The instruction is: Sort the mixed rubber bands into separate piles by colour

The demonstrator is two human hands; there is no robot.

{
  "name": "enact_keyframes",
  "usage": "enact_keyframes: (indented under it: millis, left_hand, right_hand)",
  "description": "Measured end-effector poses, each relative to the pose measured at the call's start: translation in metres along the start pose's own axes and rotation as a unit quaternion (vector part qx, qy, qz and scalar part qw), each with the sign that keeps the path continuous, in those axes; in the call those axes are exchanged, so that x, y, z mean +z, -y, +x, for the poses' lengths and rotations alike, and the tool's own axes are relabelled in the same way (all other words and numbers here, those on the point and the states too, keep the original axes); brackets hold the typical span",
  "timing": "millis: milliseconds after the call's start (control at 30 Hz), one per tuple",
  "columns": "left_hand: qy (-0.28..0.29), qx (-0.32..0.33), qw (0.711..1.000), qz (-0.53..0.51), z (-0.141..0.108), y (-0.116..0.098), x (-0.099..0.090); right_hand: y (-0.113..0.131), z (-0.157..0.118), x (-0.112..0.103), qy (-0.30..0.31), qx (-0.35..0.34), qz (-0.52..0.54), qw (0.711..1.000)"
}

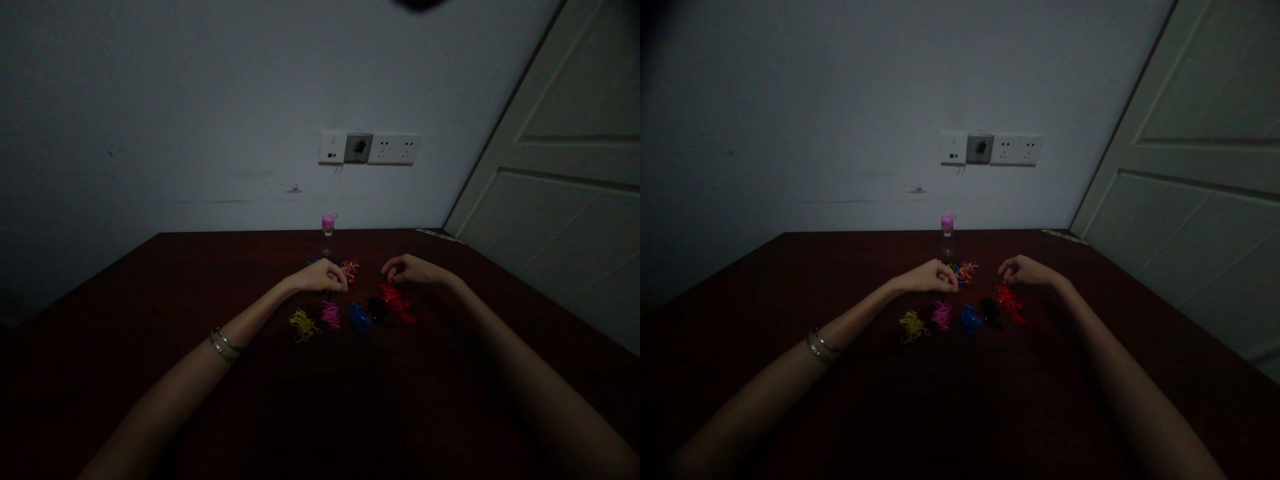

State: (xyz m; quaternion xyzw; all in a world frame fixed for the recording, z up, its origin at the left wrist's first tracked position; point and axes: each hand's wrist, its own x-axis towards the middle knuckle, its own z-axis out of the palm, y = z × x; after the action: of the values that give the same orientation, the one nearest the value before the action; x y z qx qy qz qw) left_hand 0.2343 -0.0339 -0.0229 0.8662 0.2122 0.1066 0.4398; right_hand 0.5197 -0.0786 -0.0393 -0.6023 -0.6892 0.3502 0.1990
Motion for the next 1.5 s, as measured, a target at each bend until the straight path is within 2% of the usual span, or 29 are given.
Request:
enact_keyframes:
  millis: [133,267,533,767,1067,1233,1333,1500]
  left_hand:
    - [-0.034,-0.026,0.999,0.015,-0.006,0.013,-0.023]
    - [-0.009,-0.047,0.996,0.070,-0.010,0.021,-0.029]
    - [0.022,-0.081,0.982,0.170,-0.002,0.025,-0.007]
    - [-0.007,-0.102,0.970,0.223,0.002,0.028,0.003]
    - [-0.031,-0.184,0.943,0.274,0.001,0.003,0.019]
    - [-0.048,-0.211,0.934,0.284,0.000,-0.004,0.022]
    - [-0.078,-0.189,0.944,0.259,0.004,-0.002,0.020]
    - [-0.099,-0.090,0.977,0.168,0.020,-0.001,0.025]
  right_hand:
    - [0.001,0.001,0.000,-0.007,-0.001,0.003,1.000]
    - [0.006,0.002,0.004,-0.020,-0.014,-0.004,1.000]
    - [0.010,0.011,0.018,-0.005,-0.057,-0.026,0.998]
    - [0.011,0.012,0.022,-0.006,-0.086,-0.049,0.995]
    - [0.017,0.010,0.024,-0.004,-0.090,-0.086,0.992]
    - [0.019,0.010,0.025,-0.002,-0.088,-0.087,0.992]
    - [0.020,0.010,0.024,-0.012,-0.094,-0.086,0.992]
    - [0.020,0.010,0.023,-0.029,-0.099,-0.095,0.990]
